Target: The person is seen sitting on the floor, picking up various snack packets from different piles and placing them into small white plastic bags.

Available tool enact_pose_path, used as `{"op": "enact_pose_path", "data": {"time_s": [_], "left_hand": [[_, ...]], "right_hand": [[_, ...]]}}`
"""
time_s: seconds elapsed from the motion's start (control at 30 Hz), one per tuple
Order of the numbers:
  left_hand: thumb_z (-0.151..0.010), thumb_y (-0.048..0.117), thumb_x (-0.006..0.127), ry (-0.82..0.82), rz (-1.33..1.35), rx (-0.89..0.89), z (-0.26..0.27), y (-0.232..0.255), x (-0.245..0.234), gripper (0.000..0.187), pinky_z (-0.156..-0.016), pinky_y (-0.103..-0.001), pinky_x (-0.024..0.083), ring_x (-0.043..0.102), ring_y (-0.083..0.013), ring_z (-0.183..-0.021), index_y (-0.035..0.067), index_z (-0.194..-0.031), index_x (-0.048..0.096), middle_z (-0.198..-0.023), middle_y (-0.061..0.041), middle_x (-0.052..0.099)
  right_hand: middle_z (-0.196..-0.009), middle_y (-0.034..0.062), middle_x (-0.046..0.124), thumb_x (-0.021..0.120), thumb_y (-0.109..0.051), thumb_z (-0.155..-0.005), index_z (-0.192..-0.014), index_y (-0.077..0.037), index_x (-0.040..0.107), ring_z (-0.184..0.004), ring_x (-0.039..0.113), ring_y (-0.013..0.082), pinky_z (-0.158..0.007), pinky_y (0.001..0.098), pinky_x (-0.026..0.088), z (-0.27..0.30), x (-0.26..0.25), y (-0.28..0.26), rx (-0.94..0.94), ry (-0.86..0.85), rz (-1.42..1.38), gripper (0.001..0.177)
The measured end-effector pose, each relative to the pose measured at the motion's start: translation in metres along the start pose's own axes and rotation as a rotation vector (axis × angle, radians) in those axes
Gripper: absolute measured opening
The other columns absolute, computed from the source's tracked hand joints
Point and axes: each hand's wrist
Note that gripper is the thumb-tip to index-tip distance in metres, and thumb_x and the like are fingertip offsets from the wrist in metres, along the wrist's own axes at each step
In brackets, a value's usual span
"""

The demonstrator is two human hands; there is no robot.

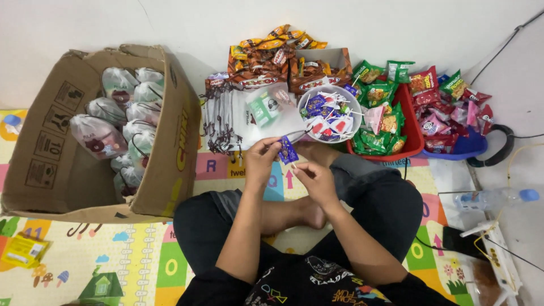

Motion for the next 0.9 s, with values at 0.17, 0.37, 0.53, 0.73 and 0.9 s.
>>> {"op": "enact_pose_path", "data": {"time_s": [0.17, 0.37, 0.53, 0.73, 0.9], "left_hand": [[-0.093, 0.013, 0.074, -0.065, -0.538, 0.239, 0.006, 0.014, -0.012, 0.018, -0.093, -0.046, 0.055, 0.066, -0.0327, -0.107, 0.012, -0.110, 0.080, -0.115, -0.014, 0.071], [-0.092, 0.011, 0.069, -0.228, -1.190, 0.314, 0.003, 0.007, -0.013, 0.030, -0.114, -0.062, 0.038, 0.046, -0.0390, -0.142, 0.014, -0.120, 0.076, -0.149, -0.003, 0.059], [-0.093, 0.020, 0.068, -0.243, -1.229, 0.280, 0.002, 0.009, -0.014, 0.043, -0.113, -0.062, 0.038, 0.047, -0.0331, -0.141, 0.012, -0.136, 0.067, -0.150, 0.004, 0.058], [-0.096, 0.021, 0.066, -0.231, -1.152, 0.270, 0.011, 0.015, -0.019, 0.044, -0.113, -0.061, 0.038, 0.048, -0.0339, -0.140, 0.007, -0.137, 0.064, -0.152, -0.002, 0.056], [-0.095, 0.001, 0.055, -0.270, -0.982, 0.382, 0.012, 0.008, -0.025, 0.048, -0.108, -0.059, 0.045, 0.051, -0.0378, -0.136, 0.000, -0.142, 0.058, -0.156, -0.007, 0.051]], "right_hand": [[-0.066, 0.0099, 0.072, 0.080, -0.020, -0.084, -0.098, -0.010, 0.082, -0.061, 0.066, 0.0135, -0.060, 0.0271, 0.055, -0.003, 0.001, 0.039, 0.200, 0.040, -0.091, 0.018], [-0.071, 0.0148, 0.072, 0.077, -0.018, -0.081, -0.102, -0.003, 0.080, -0.055, 0.068, 0.0165, -0.056, 0.0289, 0.058, -0.024, 0.014, 0.073, 0.361, 0.079, -0.141, 0.026], [-0.074, 0.0158, 0.073, 0.075, -0.018, -0.083, -0.108, 0.000, 0.078, -0.055, 0.068, 0.0159, -0.054, 0.0299, 0.057, -0.074, 0.046, 0.084, 0.305, 0.068, -0.228, 0.031], [-0.094, 0.0163, 0.073, 0.070, -0.008, -0.090, -0.120, 0.005, 0.069, -0.069, 0.072, 0.0214, -0.066, 0.0371, 0.064, -0.115, 0.082, 0.082, 0.356, 0.025, -0.534, 0.033], [-0.099, 0.0113, 0.073, 0.076, -0.005, -0.087, -0.117, -0.003, 0.070, -0.073, 0.072, 0.0262, -0.069, 0.0430, 0.065, -0.147, 0.106, 0.114, 0.356, -0.021, -0.700, 0.031]]}}
Point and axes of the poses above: each hand's wrist, its own z-axis away from the middle knuckle, its own x-axis out of the palm, y = z × x
